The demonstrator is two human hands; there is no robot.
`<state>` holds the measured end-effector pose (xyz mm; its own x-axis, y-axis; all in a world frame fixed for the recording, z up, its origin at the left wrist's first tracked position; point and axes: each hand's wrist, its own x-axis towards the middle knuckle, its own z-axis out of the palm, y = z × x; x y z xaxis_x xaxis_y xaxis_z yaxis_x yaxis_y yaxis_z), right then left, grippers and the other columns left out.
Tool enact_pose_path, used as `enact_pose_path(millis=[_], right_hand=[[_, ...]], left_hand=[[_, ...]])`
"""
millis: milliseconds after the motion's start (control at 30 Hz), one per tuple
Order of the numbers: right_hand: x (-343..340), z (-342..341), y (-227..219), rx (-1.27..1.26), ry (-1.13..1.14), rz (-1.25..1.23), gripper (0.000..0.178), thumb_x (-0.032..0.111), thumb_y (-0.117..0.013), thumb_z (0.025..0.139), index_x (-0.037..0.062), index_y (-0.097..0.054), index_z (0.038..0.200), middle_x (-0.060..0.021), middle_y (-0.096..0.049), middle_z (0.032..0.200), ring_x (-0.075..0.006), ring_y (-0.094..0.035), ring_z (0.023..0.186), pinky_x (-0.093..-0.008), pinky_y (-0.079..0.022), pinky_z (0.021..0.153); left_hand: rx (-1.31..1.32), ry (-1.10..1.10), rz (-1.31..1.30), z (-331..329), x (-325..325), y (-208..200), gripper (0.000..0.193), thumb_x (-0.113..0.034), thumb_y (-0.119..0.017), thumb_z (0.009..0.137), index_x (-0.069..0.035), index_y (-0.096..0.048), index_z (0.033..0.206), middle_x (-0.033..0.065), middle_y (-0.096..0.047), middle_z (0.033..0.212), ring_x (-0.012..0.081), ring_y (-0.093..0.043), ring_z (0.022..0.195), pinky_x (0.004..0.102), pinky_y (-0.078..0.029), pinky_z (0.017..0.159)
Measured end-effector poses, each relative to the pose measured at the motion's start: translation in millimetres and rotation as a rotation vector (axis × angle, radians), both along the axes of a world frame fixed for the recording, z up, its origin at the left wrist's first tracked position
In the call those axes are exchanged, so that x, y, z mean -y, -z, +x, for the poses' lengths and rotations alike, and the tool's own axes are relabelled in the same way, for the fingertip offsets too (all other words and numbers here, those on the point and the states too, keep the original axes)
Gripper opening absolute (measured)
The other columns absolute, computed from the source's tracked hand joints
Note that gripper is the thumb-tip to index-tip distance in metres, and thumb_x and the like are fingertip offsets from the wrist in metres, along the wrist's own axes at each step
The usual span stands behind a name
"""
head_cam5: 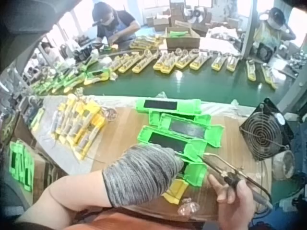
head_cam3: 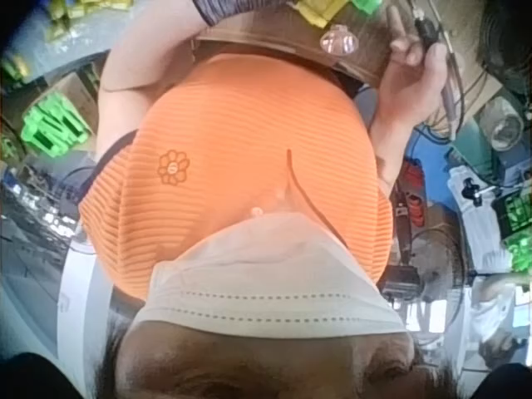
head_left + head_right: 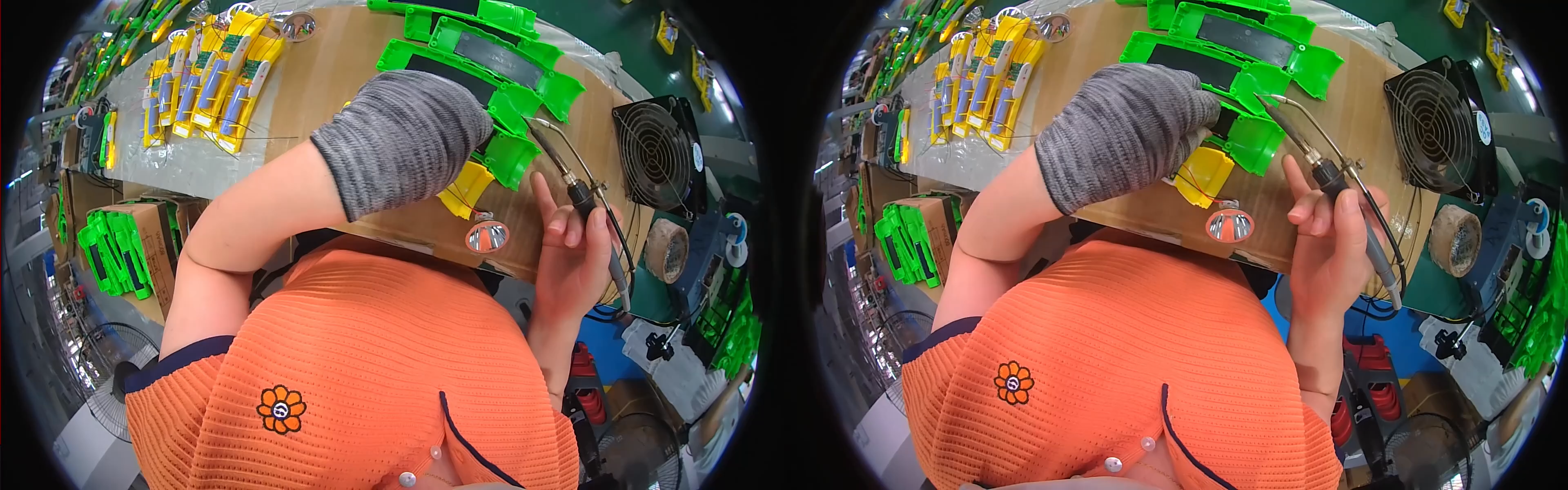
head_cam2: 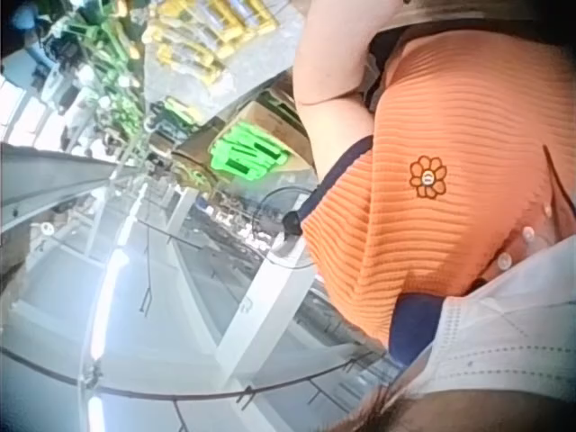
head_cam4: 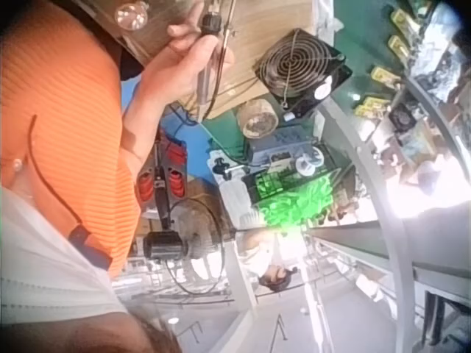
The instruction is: Soldering wires and electronic components to assemble light fixtures.
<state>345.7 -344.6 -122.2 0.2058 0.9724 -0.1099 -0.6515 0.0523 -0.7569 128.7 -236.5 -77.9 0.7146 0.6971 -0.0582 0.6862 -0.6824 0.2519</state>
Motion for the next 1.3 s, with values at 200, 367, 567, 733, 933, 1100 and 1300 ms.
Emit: enact_pose_path(millis=[200,367,567,733,933,1100,1300], right_hand=[[17.0,6.5,-2.9,0.005,0.016,0.023,0.014,0.012,-0.053,0.097,0.0124,-0.055,0.111,-0.0004,-0.048,0.060,-0.0169,-0.058,0.062,-0.0667,-0.029,0.110],[31.5,5.4,-8.3,0.152,-0.071,0.039,0.007,0.016,-0.050,0.100,0.0095,-0.052,0.101,0.0020,-0.037,0.059,-0.0139,-0.049,0.061,-0.0664,-0.024,0.113],[36.7,-7.7,-7.5,0.176,-0.122,0.006,0.013,0.014,-0.054,0.096,0.0087,-0.046,0.104,0.0002,-0.043,0.056,-0.0162,-0.055,0.055,-0.0713,-0.022,0.111],[44.5,-16.5,-11.3,0.248,-0.052,-0.083,0.019,0.013,-0.058,0.093,0.0039,-0.043,0.101,-0.0053,-0.049,0.062,-0.0162,-0.052,0.051,-0.0580,-0.039,0.106],[41.6,-25.4,-15.6,0.320,-0.108,-0.040,0.021,0.013,-0.061,0.092,0.0041,-0.042,0.097,-0.0074,-0.054,0.063,-0.0178,-0.058,0.055,-0.0565,-0.040,0.107],[46.0,-26.0,-22.7,0.363,-0.142,-0.175,0.021,0.006,-0.062,0.091,0.0036,-0.042,0.099,-0.0111,-0.059,0.068,-0.0163,-0.059,0.056,-0.0534,-0.041,0.107],[45.2,-27.3,-16.3,0.429,-0.192,-0.119,0.019,0.001,-0.058,0.092,0.0052,-0.041,0.099,-0.0043,-0.055,0.063,-0.0163,-0.063,0.062,-0.0535,-0.031,0.114]], left_hand=[[0.273,0.077,0.125,-64.1,2.8,-43.8,0.023,-0.007,-0.069,0.077,-0.011,-0.068,0.099,0.0071,-0.062,0.090,0.0287,-0.062,0.081,0.0391,-0.051,0.071],[-0.172,0.384,0.307,-110.2,18.1,-30.7,0.018,-0.017,-0.066,0.079,-0.017,-0.067,0.097,0.0033,-0.061,0.094,0.0239,-0.061,0.096,0.0385,-0.048,0.085],[0.099,0.270,0.311,-114.3,23.6,-10.2,0.023,-0.018,-0.067,0.078,-0.017,-0.067,0.100,0.0023,-0.063,0.106,0.0236,-0.061,0.100,0.0397,-0.048,0.089],[0.372,0.239,0.076,-86.4,22.8,-2.6,0.020,-0.017,-0.072,0.081,-0.019,-0.068,0.101,-0.0012,-0.067,0.097,0.0233,-0.063,0.091,0.0361,-0.049,0.082],[0.256,0.236,-0.034,-64.7,16.1,-3.5,0.011,-0.016,-0.071,0.083,-0.015,-0.068,0.094,0.0049,-0.066,0.088,0.0270,-0.064,0.085,0.0396,-0.051,0.074],[0.085,0.193,-0.043,-51.7,19.4,-17.0,0.011,-0.014,-0.069,0.079,-0.013,-0.069,0.090,0.0086,-0.064,0.085,0.0283,-0.063,0.082,0.0404,-0.053,0.071],[0.007,0.156,-0.047,-46.6,17.7,-13.9,0.010,-0.018,-0.066,0.079,-0.013,-0.068,0.087,0.0088,-0.060,0.079,0.0293,-0.062,0.076,0.0411,-0.052,0.067]])
